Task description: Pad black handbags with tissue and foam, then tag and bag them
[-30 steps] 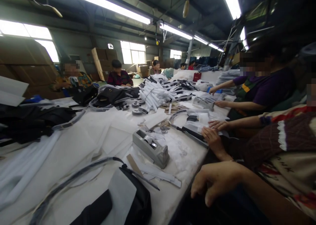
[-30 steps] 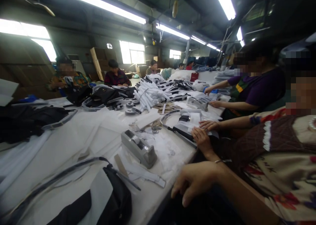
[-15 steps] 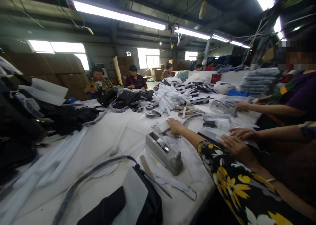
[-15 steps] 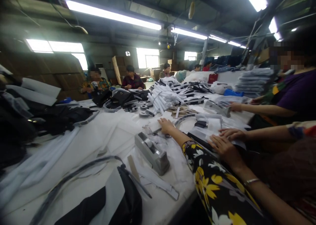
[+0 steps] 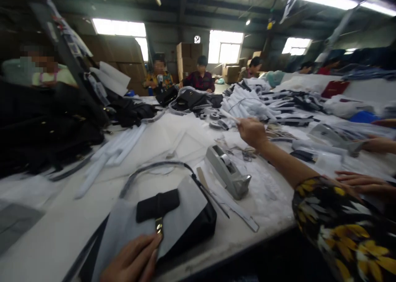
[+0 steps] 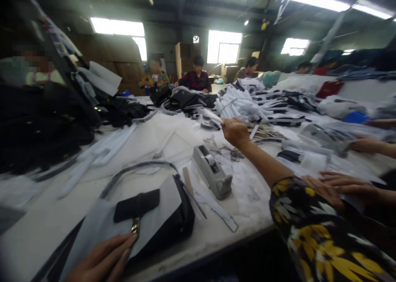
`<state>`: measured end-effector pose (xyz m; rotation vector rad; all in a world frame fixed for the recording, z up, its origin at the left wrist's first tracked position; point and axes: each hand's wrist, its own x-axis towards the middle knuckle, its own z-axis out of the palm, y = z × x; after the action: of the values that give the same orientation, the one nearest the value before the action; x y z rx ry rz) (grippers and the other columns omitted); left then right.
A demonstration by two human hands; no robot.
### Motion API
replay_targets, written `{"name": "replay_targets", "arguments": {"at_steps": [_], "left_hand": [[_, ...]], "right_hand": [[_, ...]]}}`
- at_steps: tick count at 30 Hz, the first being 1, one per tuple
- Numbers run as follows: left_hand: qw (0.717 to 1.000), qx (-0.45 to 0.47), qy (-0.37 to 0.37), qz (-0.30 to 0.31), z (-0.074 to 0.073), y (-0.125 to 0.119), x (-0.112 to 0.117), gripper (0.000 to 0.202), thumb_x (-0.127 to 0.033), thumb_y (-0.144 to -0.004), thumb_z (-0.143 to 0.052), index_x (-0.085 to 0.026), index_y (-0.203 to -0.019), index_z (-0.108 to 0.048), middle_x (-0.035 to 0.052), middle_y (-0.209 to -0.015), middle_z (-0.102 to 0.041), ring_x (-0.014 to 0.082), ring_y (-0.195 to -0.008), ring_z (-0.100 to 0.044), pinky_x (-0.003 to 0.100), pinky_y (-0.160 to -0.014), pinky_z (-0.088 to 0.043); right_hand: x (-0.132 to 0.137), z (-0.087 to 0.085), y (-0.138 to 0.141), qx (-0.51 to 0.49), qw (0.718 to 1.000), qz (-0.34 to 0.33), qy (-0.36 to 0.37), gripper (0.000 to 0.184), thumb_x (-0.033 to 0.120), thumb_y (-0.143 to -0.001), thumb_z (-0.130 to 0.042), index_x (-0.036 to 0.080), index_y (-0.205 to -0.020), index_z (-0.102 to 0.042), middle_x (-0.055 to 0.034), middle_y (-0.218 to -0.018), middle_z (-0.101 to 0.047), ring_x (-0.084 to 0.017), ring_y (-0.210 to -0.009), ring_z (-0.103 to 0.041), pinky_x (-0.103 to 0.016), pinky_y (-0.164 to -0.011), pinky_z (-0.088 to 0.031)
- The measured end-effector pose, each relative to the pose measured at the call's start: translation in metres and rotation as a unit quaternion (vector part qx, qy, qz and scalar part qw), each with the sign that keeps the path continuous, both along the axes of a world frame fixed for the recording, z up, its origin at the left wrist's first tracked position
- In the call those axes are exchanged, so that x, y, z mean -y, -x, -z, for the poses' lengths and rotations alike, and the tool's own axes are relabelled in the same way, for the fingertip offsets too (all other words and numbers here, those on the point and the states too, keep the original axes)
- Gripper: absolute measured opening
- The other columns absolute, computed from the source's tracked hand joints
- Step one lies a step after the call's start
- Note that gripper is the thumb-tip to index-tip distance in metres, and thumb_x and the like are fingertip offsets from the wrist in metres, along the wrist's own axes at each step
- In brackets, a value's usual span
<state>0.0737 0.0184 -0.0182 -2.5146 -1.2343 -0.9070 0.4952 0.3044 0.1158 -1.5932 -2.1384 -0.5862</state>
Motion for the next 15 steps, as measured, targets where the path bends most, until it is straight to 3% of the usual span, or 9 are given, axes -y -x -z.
{"name": "replay_targets", "arguments": {"at_steps": [2,4,7,9,11,13,15], "left_hand": [[0.999,0.013,0.014,-0.031,-0.01,-0.002,0.006,0.032,-0.022,-0.095,-0.054,-0.023,-0.125,-0.065,0.0041,-0.113,-0.071,0.0173,-0.102,-0.069,0.026,-0.091,-0.058],[0.998,0.03,0.032,-0.044,-0.017,-0.007,0.009,0.031,-0.019,-0.095,-0.054,-0.022,-0.124,-0.065,0.0052,-0.113,-0.071,0.0173,-0.102,-0.068,0.028,-0.093,-0.057],[0.996,0.049,0.059,-0.045,-0.021,-0.013,0.011,0.03,-0.018,-0.095,-0.054,-0.021,-0.122,-0.066,0.0064,-0.111,-0.071,0.017,-0.101,-0.067,0.028,-0.09,-0.057],[0.995,0.054,0.067,-0.047,-0.021,-0.014,0.012,0.03,-0.018,-0.095,-0.053,-0.022,-0.122,-0.066,0.0066,-0.11,-0.071,0.0172,-0.099,-0.068,0.028,-0.086,-0.057],[0.995,0.054,0.067,-0.054,-0.019,-0.014,0.014,0.027,-0.02,-0.096,-0.053,-0.022,-0.118,-0.067,0.0064,-0.108,-0.072,0.0186,-0.094,-0.069,0.029,-0.081,-0.059],[0.995,0.053,0.067,-0.057,-0.016,-0.012,0.015,0.024,-0.023,-0.096,-0.053,-0.022,-0.114,-0.069,0.0051,-0.105,-0.074,0.0193,-0.088,-0.071,0.03,-0.075,-0.06],[0.994,0.053,0.072,-0.056,-0.013,-0.01,0.017,0.023,-0.023,-0.096,-0.053,-0.023,-0.112,-0.069,0.0035,-0.101,-0.075,0.0198,-0.084,-0.071,0.032,-0.072,-0.06]], "right_hand": [[0.038,-0.023,0.039,0.023,0.994,-0.088,-0.062,0.035,0.027,-0.099,-0.045,0.008,-0.121,-0.064,-0.0167,-0.105,-0.072,-0.027,-0.099,-0.067,-0.04,-0.089,-0.046],[0.086,-0.041,0.083,0.057,0.96,-0.24,-0.133,0.031,0.03,-0.098,-0.048,0.016,-0.12,-0.066,-0.0105,-0.104,-0.074,-0.023,-0.096,-0.067,-0.036,-0.087,-0.046],[0.157,-0.05,0.149,0.094,0.908,-0.389,-0.121,0.031,0.03,-0.098,-0.049,0.014,-0.119,-0.065,-0.0078,-0.094,-0.074,-0.02,-0.082,-0.065,-0.035,-0.08,-0.047],[0.187,-0.038,0.188,0.108,0.892,-0.435,-0.063,0.03,0.029,-0.097,-0.049,0.011,-0.115,-0.066,-0.0073,-0.084,-0.071,-0.02,-0.075,-0.062,-0.037,-0.08,-0.047],[0.2,-0.015,0.214,0.13,0.879,-0.458,0.032,0.027,0.031,-0.095,-0.053,0.012,-0.107,-0.068,-0.009,-0.085,-0.069,-0.022,-0.079,-0.061,-0.04,-0.082,-0.047],[0.199,0.012,0.225,0.138,0.861,-0.47,0.137,0.035,0.04,-0.092,-0.059,0.012,-0.111,-0.067,-0.0132,-0.099,-0.069,-0.026,-0.091,-0.062,-0.042,-0.085,-0.047],[0.194,0.034,0.222,0.126,0.84,-0.478,0.225,0.056,0.051,-0.092,-0.058,0.013,-0.133,-0.057,-0.0189,-0.125,-0.063,-0.031,-0.111,-0.058,-0.044,-0.092,-0.046]]}}
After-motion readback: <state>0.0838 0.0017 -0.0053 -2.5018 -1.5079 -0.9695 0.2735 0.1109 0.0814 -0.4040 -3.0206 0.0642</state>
